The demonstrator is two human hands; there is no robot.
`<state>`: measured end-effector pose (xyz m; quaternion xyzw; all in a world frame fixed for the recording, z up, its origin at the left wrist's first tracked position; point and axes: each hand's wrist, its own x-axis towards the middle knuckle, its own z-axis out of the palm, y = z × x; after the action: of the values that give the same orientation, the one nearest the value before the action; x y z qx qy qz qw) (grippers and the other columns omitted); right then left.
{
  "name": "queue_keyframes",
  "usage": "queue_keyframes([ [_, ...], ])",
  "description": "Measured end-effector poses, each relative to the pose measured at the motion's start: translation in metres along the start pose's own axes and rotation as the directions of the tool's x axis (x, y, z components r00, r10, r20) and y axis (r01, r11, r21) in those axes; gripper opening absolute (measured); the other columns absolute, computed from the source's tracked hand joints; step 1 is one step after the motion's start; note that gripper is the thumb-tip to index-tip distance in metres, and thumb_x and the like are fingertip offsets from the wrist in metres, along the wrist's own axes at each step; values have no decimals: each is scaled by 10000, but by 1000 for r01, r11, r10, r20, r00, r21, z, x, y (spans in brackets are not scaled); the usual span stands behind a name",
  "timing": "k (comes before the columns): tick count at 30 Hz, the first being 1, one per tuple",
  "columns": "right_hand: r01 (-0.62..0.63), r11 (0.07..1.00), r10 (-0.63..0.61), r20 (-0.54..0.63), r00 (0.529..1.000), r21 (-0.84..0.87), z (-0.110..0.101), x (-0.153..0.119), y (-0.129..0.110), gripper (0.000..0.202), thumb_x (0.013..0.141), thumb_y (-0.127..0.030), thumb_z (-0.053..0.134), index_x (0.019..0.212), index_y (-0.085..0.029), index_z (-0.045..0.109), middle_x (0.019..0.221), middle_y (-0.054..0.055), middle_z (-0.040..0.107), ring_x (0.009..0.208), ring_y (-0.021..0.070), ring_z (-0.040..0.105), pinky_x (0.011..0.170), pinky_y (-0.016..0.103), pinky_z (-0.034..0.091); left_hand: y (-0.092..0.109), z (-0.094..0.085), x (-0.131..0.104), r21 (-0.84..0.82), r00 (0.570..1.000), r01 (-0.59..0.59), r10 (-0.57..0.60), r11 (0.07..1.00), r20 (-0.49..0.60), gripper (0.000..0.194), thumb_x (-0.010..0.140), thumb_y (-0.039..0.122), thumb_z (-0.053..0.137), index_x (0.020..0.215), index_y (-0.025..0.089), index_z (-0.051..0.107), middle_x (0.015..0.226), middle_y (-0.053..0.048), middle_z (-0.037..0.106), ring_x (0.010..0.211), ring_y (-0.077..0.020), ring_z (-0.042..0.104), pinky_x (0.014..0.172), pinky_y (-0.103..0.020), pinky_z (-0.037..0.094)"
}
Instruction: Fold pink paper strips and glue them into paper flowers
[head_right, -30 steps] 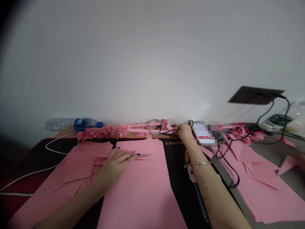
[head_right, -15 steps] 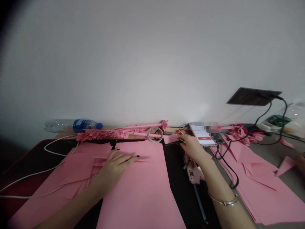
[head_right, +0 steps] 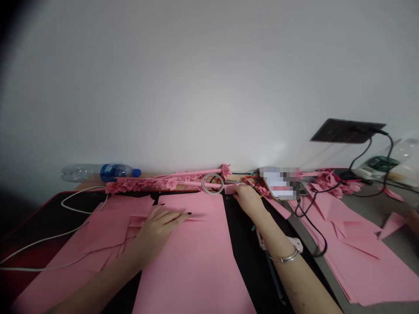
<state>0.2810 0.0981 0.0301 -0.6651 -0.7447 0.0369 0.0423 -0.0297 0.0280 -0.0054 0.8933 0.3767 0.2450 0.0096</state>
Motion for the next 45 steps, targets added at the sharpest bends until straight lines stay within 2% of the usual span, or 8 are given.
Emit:
queue_keyframes([
  [7, -148, 980, 147, -22, 989, -133, 0, 17, -6, 194, 913, -197, 541, 1043, -106, 651, 1080, 134, 651, 1013, 240, 613, 875, 382, 489, 0, -1, -1, 24, 1000, -9, 9, 1000, 11, 410, 928, 68, 395, 1249, 247, 577, 1148, -39, 678, 968, -192, 596, 992, -439, 351],
  [10, -209, 962, 208, -29, 978, -176, 2, 24, -6, 320, 918, -320, 568, 1191, -155, 563, 1190, 95, 589, 1000, 217, 608, 835, 420, 523, -1, 1, -1, 27, 1000, -10, 10, 1000, -3, 413, 932, 66, 384, 1250, 246, 576, 1141, -39, 679, 962, -193, 596, 979, -437, 359],
  [16, -270, 938, 267, -41, 963, -219, 3, 30, -8, 331, 915, -325, 573, 1200, -158, 556, 1196, 91, 585, 999, 216, 609, 831, 420, 526, -2, 3, -1, 21, 1000, -12, 13, 1000, -15, 417, 933, 57, 379, 1248, 250, 572, 1140, -35, 679, 974, -194, 593, 992, -447, 345],
  [24, -279, 935, 285, -2, 958, -218, -3, 30, -15, 349, 908, -324, 585, 1203, -139, 555, 1200, 106, 581, 1004, 221, 607, 836, 418, 523, 0, -2, 0, 18, 999, 9, -10, 1000, 39, 434, 916, 54, 405, 1269, 252, 561, 1160, -38, 675, 975, -196, 588, 1002, -457, 337],
  [31, -167, 975, 179, 75, 981, -148, -3, 19, -21, 329, 917, -324, 570, 1205, -165, 555, 1206, 91, 581, 1005, 216, 606, 836, 420, 524, -1, -1, -1, -10, 999, 9, -8, 1000, 43, 441, 902, 45, 422, 1261, 255, 568, 1187, -31, 666, 989, -203, 585, 1011, -459, 319],
  [39, -160, 983, 171, 127, 977, -88, 4, 11, -25, 318, 912, -298, 575, 1182, -132, 565, 1134, 107, 619, 951, 211, 625, 809, 384, 524, -1, 1, -2, 1, 1000, 7, -7, 1000, 22, 446, 900, 36, 397, 1249, 250, 574, 1178, -30, 670, 995, -190, 585, 1014, -441, 329],
  [42, -147, 986, 154, 102, 983, -79, -6, 8, -24, 265, 860, -205, 593, 1109, -114, 607, 1050, 131, 674, 947, 228, 638, 793, 296, 479, -1, 0, -2, 9, 1000, 1, -2, 1000, 27, 459, 897, 29, 384, 1252, 248, 576, 1182, -32, 669, 995, -188, 587, 1017, -440, 334],
  [45, -215, 972, 217, 5, 976, -93, -25, 3, -11, 222, 888, -228, 500, 1061, -178, 629, 1048, 102, 693, 983, 231, 632, 799, 275, 446, -1, -1, -1, 10, 999, 5, -5, 1000, 36, 451, 903, 39, 387, 1251, 251, 580, 1174, -37, 671, 987, -190, 591, 1018, -447, 337],
])
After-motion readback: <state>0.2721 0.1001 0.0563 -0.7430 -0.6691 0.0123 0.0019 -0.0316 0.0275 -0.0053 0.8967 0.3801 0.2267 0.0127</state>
